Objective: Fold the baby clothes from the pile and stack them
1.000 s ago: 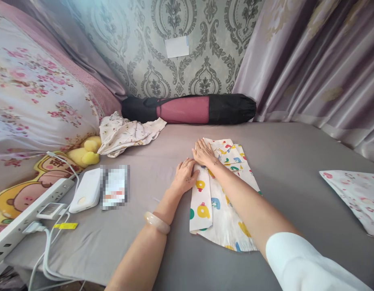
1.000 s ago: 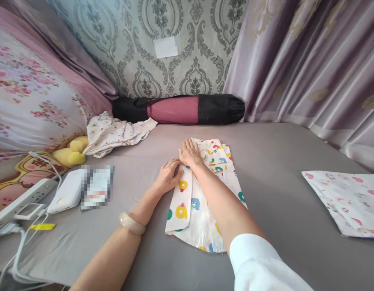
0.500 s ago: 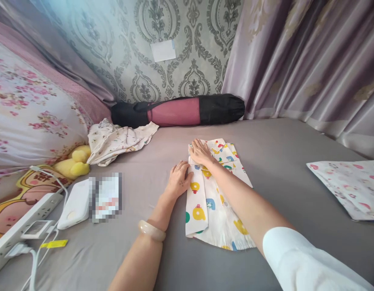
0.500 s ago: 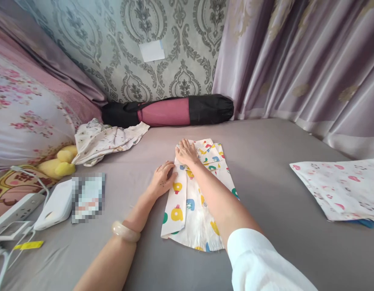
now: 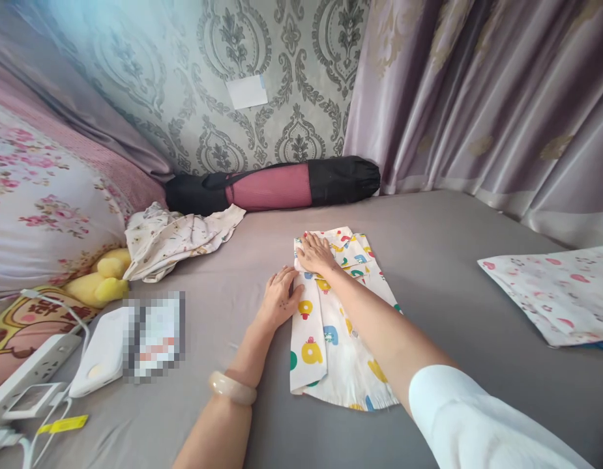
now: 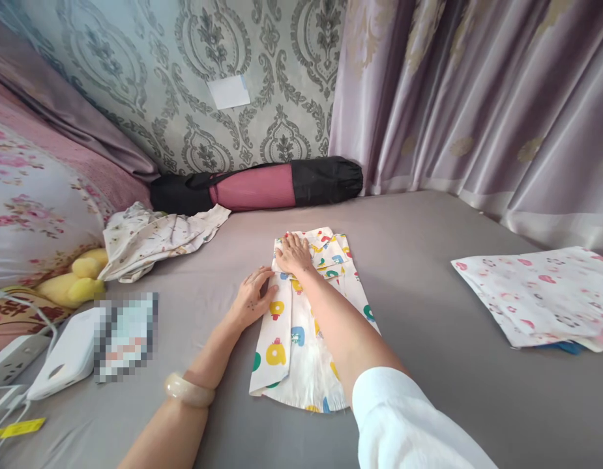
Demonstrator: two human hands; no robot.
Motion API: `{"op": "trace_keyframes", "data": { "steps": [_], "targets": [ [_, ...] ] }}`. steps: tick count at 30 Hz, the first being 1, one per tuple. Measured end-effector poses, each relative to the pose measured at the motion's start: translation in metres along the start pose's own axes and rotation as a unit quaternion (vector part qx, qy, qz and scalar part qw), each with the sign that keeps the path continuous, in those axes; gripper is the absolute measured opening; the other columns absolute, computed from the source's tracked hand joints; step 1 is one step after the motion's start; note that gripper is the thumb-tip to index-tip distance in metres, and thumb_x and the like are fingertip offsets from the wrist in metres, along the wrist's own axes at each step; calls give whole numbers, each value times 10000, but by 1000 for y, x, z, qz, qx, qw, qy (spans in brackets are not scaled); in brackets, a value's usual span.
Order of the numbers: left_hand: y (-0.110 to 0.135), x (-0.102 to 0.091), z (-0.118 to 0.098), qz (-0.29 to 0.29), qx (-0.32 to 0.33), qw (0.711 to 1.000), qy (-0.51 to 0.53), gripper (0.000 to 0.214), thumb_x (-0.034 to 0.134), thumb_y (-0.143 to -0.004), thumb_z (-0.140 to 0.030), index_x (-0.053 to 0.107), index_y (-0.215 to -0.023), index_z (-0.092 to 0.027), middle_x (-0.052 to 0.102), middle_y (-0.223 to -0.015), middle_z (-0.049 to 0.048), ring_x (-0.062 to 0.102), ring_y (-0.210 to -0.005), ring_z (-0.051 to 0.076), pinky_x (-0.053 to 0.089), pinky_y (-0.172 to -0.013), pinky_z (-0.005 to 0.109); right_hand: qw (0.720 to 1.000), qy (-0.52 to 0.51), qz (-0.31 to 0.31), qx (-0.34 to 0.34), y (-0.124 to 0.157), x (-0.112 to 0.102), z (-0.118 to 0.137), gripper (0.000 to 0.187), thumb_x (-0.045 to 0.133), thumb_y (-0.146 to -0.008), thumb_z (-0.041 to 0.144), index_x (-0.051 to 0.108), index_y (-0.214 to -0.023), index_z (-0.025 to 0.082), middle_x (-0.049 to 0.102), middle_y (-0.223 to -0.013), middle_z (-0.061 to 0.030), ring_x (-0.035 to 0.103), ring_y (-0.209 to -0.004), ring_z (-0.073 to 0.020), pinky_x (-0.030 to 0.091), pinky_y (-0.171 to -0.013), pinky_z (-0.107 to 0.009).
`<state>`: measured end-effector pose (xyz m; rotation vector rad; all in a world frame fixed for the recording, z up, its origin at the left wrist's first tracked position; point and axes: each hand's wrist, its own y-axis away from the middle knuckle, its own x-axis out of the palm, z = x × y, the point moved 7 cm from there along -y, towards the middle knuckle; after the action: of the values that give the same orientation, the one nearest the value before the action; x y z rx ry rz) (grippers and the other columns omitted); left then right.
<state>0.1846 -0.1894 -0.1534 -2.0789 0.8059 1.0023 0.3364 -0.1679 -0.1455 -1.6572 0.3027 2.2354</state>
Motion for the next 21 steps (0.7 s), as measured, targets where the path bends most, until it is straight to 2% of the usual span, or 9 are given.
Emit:
{"op": "trace_keyframes", "data": {
  "steps": [3,5,8,11,13,17,21],
  "targets": [
    [0,1,0,6,0,1000,-1,364,504,-907,-300,560,-1250,-195,578,-1389,118,444,-1381,282,364,-1134,500,998,-55,43,8,0,-12,-10,637,118,-1010,442,241,-1558,143,165,-1645,-83,118,-1509,-205,93,-1209,-456],
    [1,1,-1,8,1,1000,1,376,503,-907,-312,557,-1261,-195,575,-1395,117,441,-1383,283,362,-1133,505,998,-60,24,22,3,-26,-26,643,105,-1009,444,230,-1560,136,160,-1645,-91,110,-1511,-213,96,-1209,-465],
    [1,1,-2,15,-2,1000,0,389,498,-912,-331,551,-1278,-213,563,-1411,109,431,-1391,283,349,-1137,519,998,-10,-27,61,12,-41,-58,635,147,-1007,402,264,-1546,88,181,-1636,-121,110,-1510,-242,61,-1212,-488],
    [2,1,-4,31,-9,999,-7,406,494,-916,-347,540,-1302,-230,543,-1433,102,416,-1402,287,327,-1143,542,995,25,-42,90,20,-38,-83,634,157,-1004,396,293,-1534,75,207,-1629,-129,122,-1507,-253,75,-1211,-485],
    [2,0,-4,37,-14,999,-11,415,493,-918,-351,536,-1313,-232,537,-1440,100,411,-1405,285,317,-1149,540,993,42,-45,96,23,-30,-91,632,159,-1005,397,305,-1528,74,237,-1620,-131,150,-1501,-249,110,-1208,-474],
    [3,-2,-6,39,-18,999,-14,420,492,-921,-357,537,-1319,-233,537,-1443,94,410,-1408,266,312,-1160,505,991,66,-59,96,23,-20,-93,630,168,-1008,405,319,-1518,68,257,-1610,-147,188,-1490,-248,130,-1202,-482],
    [3,-3,-8,46,-24,999,-17,420,493,-920,-356,544,-1310,-212,534,-1446,103,413,-1406,260,306,-1165,491,992,61,-61,95,21,-22,-94,626,153,-1011,404,330,-1516,79,271,-1608,-135,187,-1490,-241,132,-1204,-462]
  ]
}}
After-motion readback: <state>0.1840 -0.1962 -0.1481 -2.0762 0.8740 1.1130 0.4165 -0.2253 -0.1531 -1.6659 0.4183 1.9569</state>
